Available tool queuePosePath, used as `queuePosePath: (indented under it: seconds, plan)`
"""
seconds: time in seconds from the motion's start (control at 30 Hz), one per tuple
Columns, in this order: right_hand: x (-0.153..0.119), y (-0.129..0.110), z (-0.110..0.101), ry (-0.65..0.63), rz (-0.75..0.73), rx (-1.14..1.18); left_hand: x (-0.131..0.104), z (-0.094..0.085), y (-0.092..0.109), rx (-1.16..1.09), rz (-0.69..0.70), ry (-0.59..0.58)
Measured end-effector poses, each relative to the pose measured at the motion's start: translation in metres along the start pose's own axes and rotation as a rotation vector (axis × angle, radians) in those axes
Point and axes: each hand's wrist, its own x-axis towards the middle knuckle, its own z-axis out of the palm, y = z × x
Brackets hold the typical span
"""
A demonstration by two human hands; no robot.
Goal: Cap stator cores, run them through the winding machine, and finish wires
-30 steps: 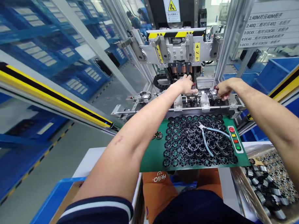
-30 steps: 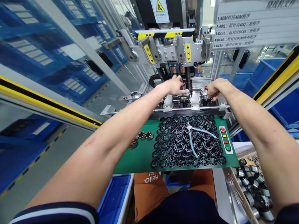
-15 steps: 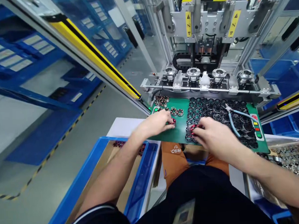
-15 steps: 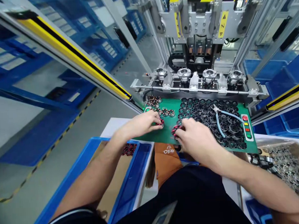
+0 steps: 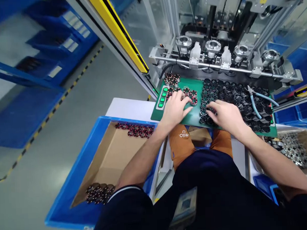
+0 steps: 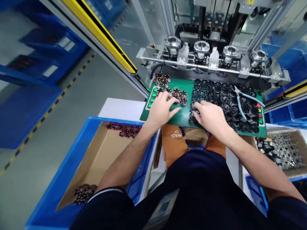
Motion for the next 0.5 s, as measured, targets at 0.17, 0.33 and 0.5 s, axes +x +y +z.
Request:
queuePosePath:
  seconds: [0.17,0.33,0.5]
  plan:
    - [-0.06,0.001,0.038,-0.115,0.163,0.071,-0.044,0.031,0.04,-0.187,0.115,0.037]
    - [-0.041,-0.011,0.079,-0.104,0.24,0.152,-0.051,0.061,0.053,-0.304,0.035,0.077]
    - [-0.046,-0.003,0.083,0.055,0.19,0.336,-0.058,0.062,0.06,-0.575,-0.062,0.183]
